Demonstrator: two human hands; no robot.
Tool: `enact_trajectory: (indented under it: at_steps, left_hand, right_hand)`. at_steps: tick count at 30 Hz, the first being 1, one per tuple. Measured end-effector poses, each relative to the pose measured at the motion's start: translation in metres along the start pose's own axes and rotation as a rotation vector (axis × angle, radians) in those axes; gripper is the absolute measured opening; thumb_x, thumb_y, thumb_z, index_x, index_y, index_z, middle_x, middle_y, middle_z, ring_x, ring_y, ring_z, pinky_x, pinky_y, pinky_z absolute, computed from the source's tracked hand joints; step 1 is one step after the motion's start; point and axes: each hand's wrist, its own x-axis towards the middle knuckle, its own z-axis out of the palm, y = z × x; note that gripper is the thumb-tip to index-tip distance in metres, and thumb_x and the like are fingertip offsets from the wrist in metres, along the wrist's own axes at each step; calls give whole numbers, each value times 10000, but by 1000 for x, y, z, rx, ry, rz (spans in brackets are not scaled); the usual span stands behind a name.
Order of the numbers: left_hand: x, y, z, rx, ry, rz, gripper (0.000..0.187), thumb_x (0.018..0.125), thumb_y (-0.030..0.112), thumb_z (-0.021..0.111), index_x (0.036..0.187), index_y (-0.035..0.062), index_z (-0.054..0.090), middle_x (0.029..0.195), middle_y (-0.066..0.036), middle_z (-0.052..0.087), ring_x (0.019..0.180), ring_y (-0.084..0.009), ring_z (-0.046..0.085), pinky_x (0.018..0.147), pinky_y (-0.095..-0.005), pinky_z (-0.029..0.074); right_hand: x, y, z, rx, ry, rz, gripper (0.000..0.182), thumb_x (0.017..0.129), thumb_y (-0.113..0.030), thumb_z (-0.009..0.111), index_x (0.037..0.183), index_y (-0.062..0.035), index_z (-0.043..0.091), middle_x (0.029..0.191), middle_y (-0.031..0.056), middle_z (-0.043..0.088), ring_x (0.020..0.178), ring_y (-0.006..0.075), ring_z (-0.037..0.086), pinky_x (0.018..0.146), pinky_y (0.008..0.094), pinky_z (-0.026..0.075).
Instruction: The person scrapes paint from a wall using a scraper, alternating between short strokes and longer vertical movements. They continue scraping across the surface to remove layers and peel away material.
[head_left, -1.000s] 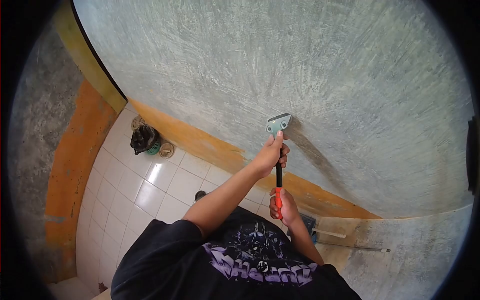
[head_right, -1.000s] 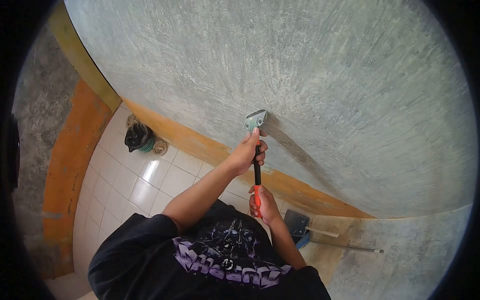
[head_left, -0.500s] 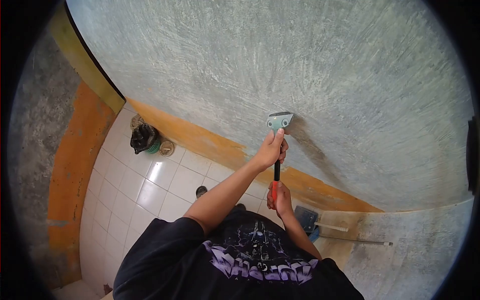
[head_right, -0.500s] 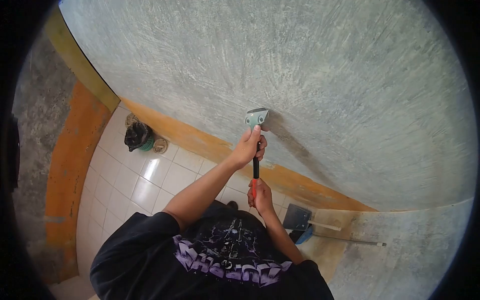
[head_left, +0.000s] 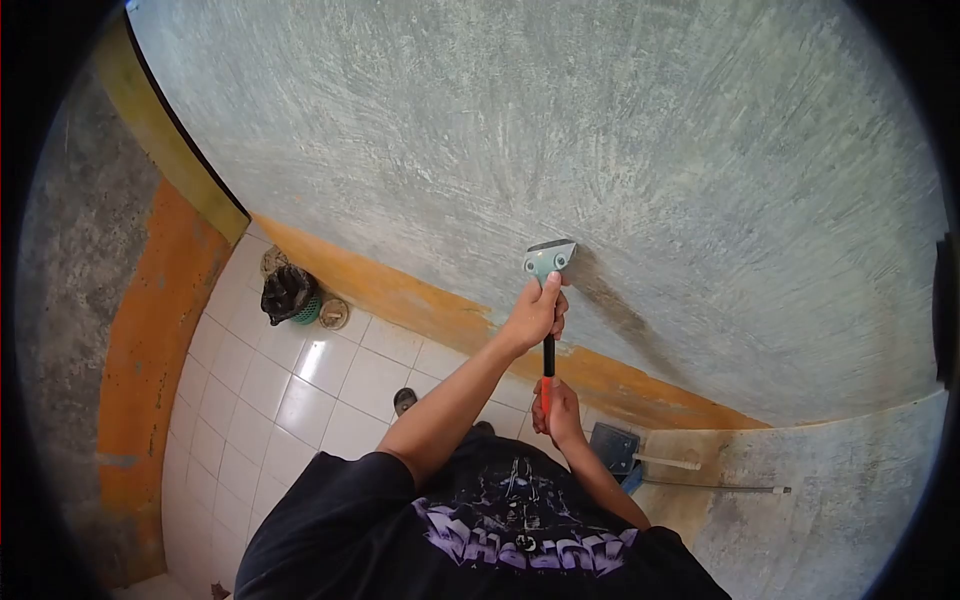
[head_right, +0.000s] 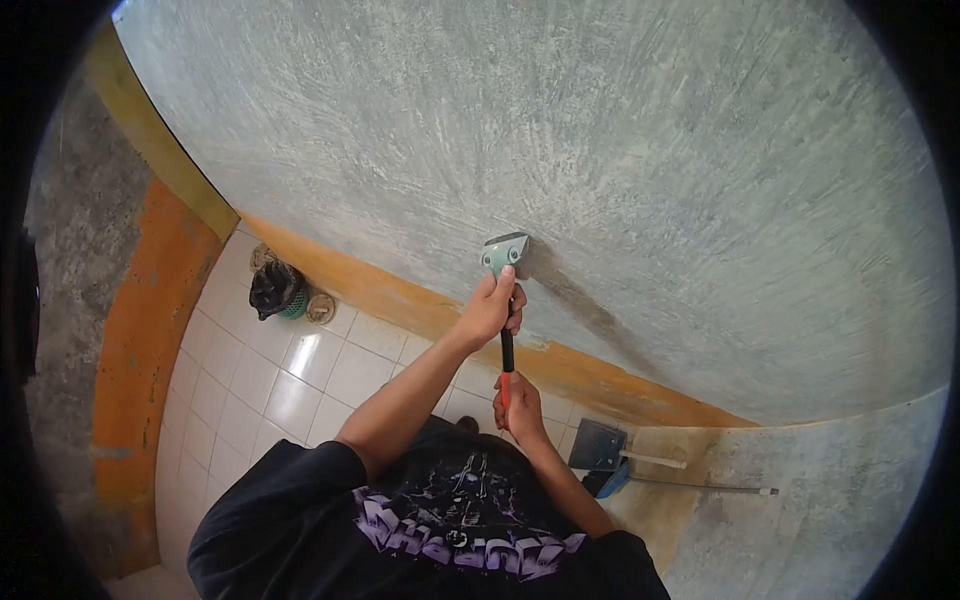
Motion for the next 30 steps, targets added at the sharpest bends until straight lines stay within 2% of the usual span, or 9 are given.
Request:
enact_trajectory:
  at_steps: [5, 9, 14, 17, 20, 26, 30]
  left_hand:
    - [-2, 5, -7, -1, -18, -64, 421, 1054, 466, 334, 983, 63, 436, 690, -27, 432, 484, -109, 437, 479, -292, 447]
    - [1, -5, -1, -21, 8, 11, 418, 1055, 458, 337, 1002, 56, 441, 690, -29, 439, 485, -109, 449, 481, -297, 454]
    - [3, 22, 15, 44, 10, 103, 413, 1057, 448, 331, 1028, 51, 442, 675, -30, 436, 469, -109, 447, 462, -287, 443]
    - [4, 13, 11, -9, -30, 117, 410, 1060, 438, 318, 1043, 49, 444, 668, -28, 434, 461, -107, 442, 448, -276, 433]
    - [3, -7, 4, -13, -10, 24, 421, 1059, 443, 314, 1052, 44, 447, 666, -27, 433, 460, -107, 441, 447, -268, 431]
    - [3, 26, 2, 9, 0, 135, 443, 1053, 464, 319, 1061, 42, 453, 665, -25, 433, 457, -107, 442, 449, -272, 431]
    - [-2, 8, 0, 7, -2, 84, 451, 1054, 471, 314, 1065, 42, 450, 675, -24, 438, 458, -104, 439, 452, -274, 429]
  right_hand:
    - [-4, 1, 13, 37, -6, 25, 515, 1035, -531, 327, 954, -49, 488, 530, 21, 406, 366, 131, 387, 365, 285, 358]
    - [5, 10, -4, -5, 27, -1, 527, 1031, -544, 327, 958, -49, 493, 536, 26, 423, 371, 125, 391, 370, 282, 361]
    - [6, -16, 2, -45, 65, -70, 512, 1040, -510, 336, 923, -41, 504, 528, 30, 440, 394, 117, 415, 387, 271, 363]
    - [2, -14, 1, -74, 77, -69, 497, 1046, -489, 329, 919, -42, 506, 530, 31, 446, 392, 114, 414, 387, 273, 362]
    - [3, 6, -4, -67, 96, -22, 478, 1051, -463, 322, 906, -47, 507, 527, 28, 451, 391, 111, 415, 384, 270, 359]
    - [14, -13, 12, -146, 81, -166, 484, 1058, -462, 302, 902, -45, 491, 499, 26, 428, 354, 120, 389, 360, 273, 348]
    - [-3, -12, 12, -134, 123, -60, 410, 1067, -374, 323, 887, -51, 500, 523, 13, 447, 390, 97, 409, 381, 261, 354]
